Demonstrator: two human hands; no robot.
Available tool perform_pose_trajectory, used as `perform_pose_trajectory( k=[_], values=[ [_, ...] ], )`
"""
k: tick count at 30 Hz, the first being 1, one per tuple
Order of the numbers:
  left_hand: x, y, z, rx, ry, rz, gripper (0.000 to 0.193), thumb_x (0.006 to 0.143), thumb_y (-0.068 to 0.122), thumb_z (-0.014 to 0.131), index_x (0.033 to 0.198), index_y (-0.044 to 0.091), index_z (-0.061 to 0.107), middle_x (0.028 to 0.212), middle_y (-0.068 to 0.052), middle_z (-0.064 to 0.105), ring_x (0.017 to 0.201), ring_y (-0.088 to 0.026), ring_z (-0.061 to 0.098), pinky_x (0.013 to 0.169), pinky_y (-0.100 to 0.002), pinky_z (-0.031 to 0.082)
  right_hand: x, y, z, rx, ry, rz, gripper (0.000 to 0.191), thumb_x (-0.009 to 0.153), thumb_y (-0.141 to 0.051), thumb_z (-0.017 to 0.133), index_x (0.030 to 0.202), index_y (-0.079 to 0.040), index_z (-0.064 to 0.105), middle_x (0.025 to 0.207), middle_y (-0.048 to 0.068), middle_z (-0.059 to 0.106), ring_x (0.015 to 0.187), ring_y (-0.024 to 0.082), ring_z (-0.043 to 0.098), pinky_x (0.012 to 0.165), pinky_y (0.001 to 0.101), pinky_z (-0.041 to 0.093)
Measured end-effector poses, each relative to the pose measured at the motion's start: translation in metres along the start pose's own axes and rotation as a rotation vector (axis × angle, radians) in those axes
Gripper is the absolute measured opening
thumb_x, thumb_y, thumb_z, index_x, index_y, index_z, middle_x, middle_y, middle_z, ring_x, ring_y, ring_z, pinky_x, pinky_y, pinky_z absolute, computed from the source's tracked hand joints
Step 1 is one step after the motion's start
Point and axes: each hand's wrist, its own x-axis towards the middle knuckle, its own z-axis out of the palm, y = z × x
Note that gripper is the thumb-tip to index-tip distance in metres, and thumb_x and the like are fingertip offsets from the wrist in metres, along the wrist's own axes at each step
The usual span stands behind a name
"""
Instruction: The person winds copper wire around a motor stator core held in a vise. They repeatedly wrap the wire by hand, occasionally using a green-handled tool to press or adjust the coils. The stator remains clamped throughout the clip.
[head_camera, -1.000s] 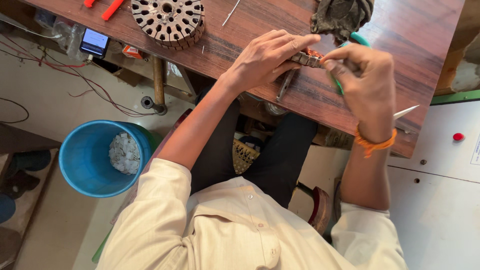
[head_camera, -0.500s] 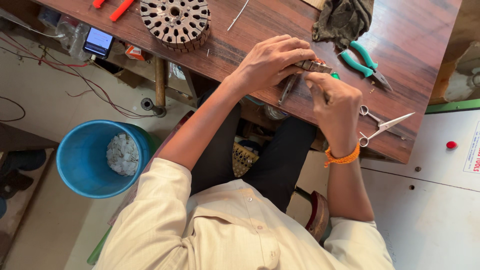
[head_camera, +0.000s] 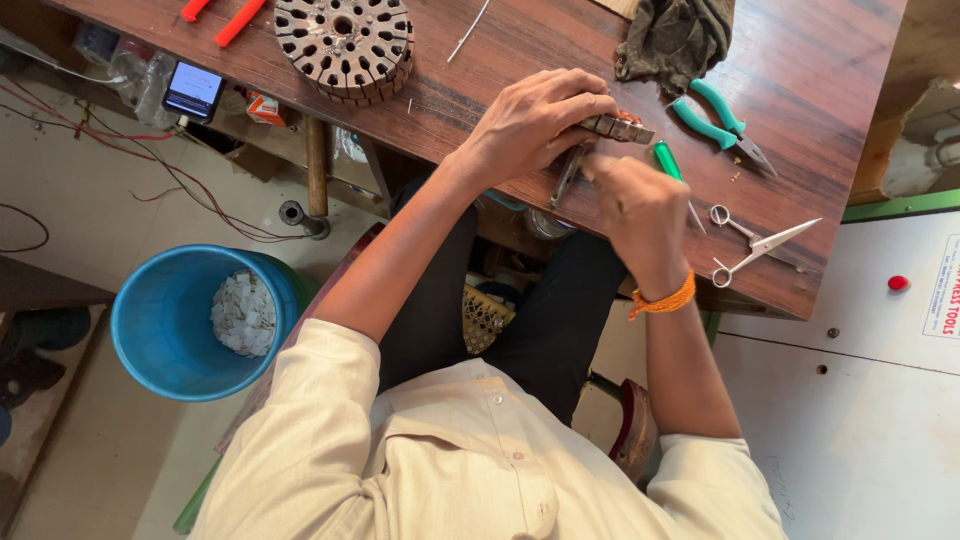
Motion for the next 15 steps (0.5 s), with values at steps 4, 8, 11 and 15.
perform_pose_trajectory(
  k=[4,8,11,15],
  values=[
    [-0.004,-0.004,-0.002,0.010,-0.057,0.065,0.042,0.098,0.015,0.076,0.138,0.021,0.066,0.137,-0.001,0.057,0.125,-0.026,0.061,0.104,-0.039,0.056,-0.014,0.004,0.012,-0.071,0.038,0.003,0.027,0.089,0.009,0.068,0.110,-0.005,0.075,0.081,0.013,0.065,0.069,0.030,0.064,0.064,0.0393,0.050],
    [-0.015,-0.003,-0.007,0.151,0.020,0.301,0.044,0.097,0.015,0.075,0.137,0.030,0.066,0.151,0.003,0.043,0.133,-0.024,0.054,0.111,-0.037,0.049,-0.022,0.012,0.012,-0.066,0.074,0.009,0.028,0.089,0.009,0.068,0.112,-0.005,0.074,0.083,0.012,0.065,0.071,0.029,0.065,0.066,0.0386,0.051],
    [-0.024,0.000,-0.008,0.250,0.078,0.367,0.027,0.097,0.024,0.078,0.121,0.025,0.068,0.152,0.007,0.046,0.132,-0.021,0.051,0.114,-0.039,0.042,-0.027,0.007,0.003,-0.083,0.029,0.028,0.032,0.087,0.009,0.069,0.114,-0.005,0.077,0.080,0.012,0.065,0.068,0.029,0.064,0.064,0.0382,0.051],
    [-0.031,0.004,-0.005,0.171,0.095,0.365,0.024,0.090,0.020,0.082,0.112,0.013,0.076,0.130,0.004,0.063,0.112,-0.018,0.062,0.099,-0.039,0.050,-0.021,-0.005,-0.020,-0.047,-0.032,0.111,0.016,0.089,0.003,0.077,0.103,-0.005,0.076,0.083,0.011,0.066,0.065,0.026,0.062,0.061,0.0360,0.049]
  ],
)
